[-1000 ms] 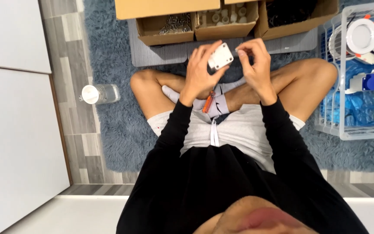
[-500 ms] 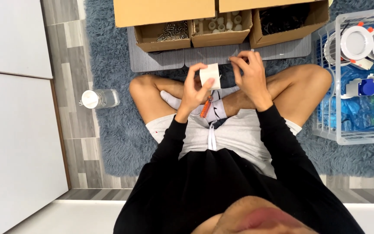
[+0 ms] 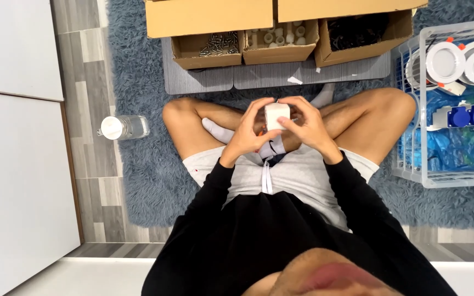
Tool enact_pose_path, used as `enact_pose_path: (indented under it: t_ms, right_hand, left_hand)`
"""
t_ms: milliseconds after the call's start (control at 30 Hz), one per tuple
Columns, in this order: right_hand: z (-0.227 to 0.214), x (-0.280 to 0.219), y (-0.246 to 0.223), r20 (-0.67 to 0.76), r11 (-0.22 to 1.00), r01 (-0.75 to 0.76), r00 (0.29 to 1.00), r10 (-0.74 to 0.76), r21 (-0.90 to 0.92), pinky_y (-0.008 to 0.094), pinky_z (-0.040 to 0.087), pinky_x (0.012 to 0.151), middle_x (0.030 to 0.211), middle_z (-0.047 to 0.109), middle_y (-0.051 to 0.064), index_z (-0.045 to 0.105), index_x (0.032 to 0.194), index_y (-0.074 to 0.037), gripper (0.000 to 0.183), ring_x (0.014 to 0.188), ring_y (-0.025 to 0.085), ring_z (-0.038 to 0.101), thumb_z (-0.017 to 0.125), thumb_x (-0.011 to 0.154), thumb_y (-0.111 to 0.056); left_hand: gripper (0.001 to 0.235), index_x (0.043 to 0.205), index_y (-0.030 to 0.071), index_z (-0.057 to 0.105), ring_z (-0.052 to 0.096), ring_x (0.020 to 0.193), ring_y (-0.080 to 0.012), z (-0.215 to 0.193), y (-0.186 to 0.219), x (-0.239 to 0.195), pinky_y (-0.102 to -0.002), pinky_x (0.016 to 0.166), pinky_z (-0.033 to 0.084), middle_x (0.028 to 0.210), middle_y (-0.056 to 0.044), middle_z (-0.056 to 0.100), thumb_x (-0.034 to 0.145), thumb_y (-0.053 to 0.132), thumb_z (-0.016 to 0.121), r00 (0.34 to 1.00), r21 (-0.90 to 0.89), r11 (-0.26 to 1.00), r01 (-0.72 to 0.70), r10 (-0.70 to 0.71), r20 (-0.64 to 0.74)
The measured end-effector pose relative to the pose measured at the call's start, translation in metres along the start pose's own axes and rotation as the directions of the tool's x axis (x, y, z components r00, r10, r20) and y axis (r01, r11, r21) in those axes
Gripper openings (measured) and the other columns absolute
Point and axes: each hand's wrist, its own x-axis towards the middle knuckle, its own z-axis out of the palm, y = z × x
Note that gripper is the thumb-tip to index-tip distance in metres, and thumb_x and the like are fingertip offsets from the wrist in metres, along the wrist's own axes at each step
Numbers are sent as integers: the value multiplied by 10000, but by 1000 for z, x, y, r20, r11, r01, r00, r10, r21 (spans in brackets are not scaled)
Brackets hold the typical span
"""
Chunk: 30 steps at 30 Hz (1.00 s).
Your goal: Tightening screws on electrical components using a manual screwdriver while sitting on the floor.
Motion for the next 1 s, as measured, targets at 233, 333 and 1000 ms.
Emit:
enact_pose_path:
  t_ms: [233,333,1000]
  right_hand:
    - [8,-10,-24,63,991,135,989,-133,-22,429,608,979,1523,582,182,696,1465,-63,627,1217,326,694,938,891,-133]
    - [9,-15,-20,102,1000,2,995,-5,26,490,588,1016,1580,522,227,547,1601,-58,694,1264,367,669,840,983,-174]
    - [6,-19,-14,113,997,11,993,-20,81,402,633,935,1523,567,184,595,1554,-40,691,1135,287,709,887,936,-144]
  left_hand:
    - [563,1624,69,500,502,1525,-336,1,-5,-23,-511,1272,372,1568,-218,592,1111,231,669,964,-130,956,262,-251,92]
    - [574,1588,67,535,528,1490,-287,-1,-6,-28,-468,1243,407,1540,-178,602,1062,167,742,975,-154,963,221,-214,65]
    - [554,1557,92,582,677,1244,-253,-9,-8,-25,-409,1015,608,1432,-179,644,1059,243,771,936,-152,927,343,-323,137]
